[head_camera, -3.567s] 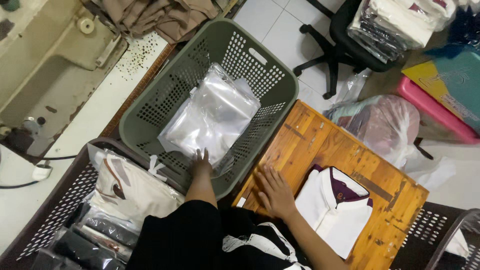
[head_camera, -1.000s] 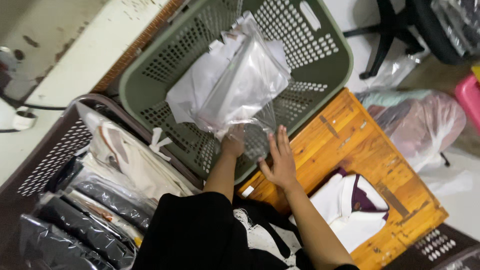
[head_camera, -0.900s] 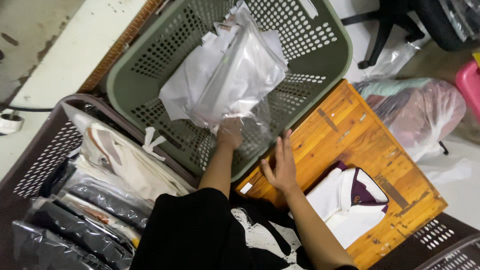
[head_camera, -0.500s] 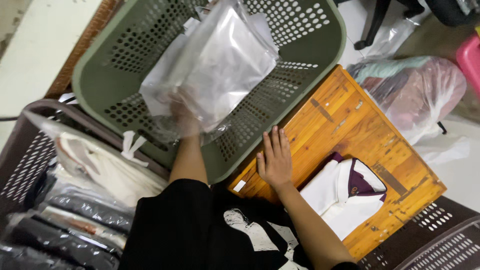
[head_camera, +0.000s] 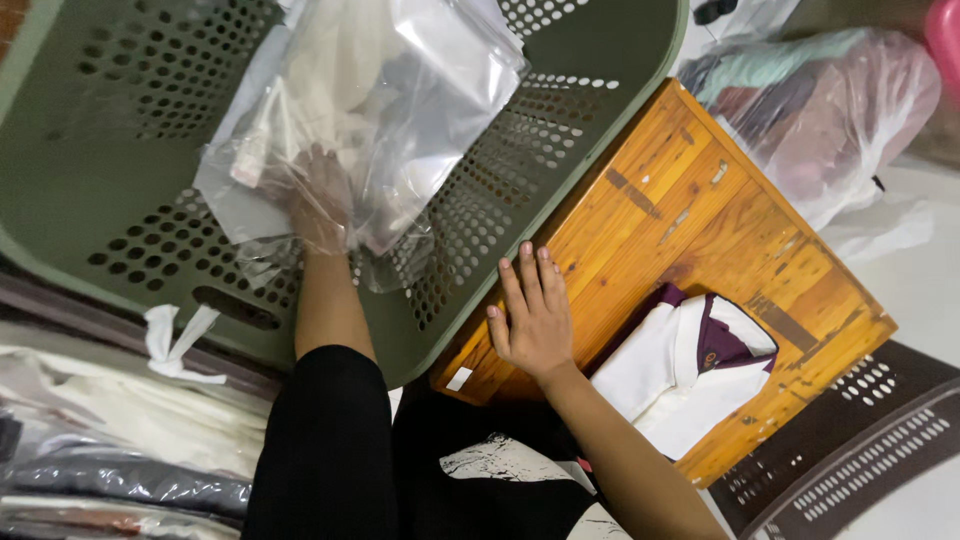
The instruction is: The person picks up a plastic bag from a basket, places a folded shirt inside the bag, and then puts the bagged shirt into another basket with other items.
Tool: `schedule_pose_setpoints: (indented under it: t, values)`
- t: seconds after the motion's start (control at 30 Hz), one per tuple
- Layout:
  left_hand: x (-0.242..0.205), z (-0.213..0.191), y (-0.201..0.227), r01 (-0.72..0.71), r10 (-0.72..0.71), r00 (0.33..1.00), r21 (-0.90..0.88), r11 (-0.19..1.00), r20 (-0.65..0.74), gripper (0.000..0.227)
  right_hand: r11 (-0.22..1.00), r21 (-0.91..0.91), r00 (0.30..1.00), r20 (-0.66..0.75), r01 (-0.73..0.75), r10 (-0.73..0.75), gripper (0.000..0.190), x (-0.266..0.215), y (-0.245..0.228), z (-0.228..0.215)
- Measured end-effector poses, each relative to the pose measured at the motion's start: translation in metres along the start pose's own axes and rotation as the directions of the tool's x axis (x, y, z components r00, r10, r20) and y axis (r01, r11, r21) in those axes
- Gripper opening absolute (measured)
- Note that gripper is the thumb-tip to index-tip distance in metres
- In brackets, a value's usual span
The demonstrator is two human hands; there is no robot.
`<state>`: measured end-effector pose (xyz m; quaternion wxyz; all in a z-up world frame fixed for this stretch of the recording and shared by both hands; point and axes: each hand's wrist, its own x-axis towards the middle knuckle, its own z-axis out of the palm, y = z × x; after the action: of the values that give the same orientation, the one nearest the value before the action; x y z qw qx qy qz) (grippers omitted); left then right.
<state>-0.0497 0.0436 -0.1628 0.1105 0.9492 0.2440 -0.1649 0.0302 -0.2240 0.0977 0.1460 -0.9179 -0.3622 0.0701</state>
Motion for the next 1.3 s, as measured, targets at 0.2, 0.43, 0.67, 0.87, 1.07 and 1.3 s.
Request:
schedule_pose_setpoints:
  t: [0.2,0.43,0.67,0.87,1.07,1.3]
  values:
    - [-0.012,0.030,0.018,0.252,-0.172,0.923,0.202,0.946,-0.345,0.025,1.000,-0.026,1.000,-0.002,0.007,-0.007,0.051,-0.001,0.001,0.001]
    - [-0.018,0.072,-0.017,0.352,-0.399,0.878,-0.207,0.913,-0.263,0.033,0.999,-0.033,1.000,-0.023,0.009,-0.009,0.052,0.001,-0.003,-0.004]
    - [-0.069,-0.044,0.065,-0.050,0.057,0.998,0.233,0.971,-0.026,0.020,0.999,0.002,0.990,-0.130,0.052,-0.052,0.052,0.002,-0.007,-0.023]
    - [-0.138,-0.190,0.130,-0.055,0.016,0.987,0.238,0.970,0.162,0.015,0.998,0.029,0.998,-0.004,0.060,-0.060,0.064,-0.015,-0.001,-0.030]
    - [-0.208,-0.321,0.174,-0.041,0.024,0.995,-0.171,0.984,-0.100,0.023,0.747,0.639,0.977,0.201,-0.184,0.069,0.049,-0.040,0.016,-0.077]
    - [-0.288,-0.333,0.227,-0.614,0.435,0.764,-0.330,0.717,-0.476,0.030,-0.574,0.682,0.783,0.612,-0.453,0.108,0.074,-0.122,0.022,-0.152]
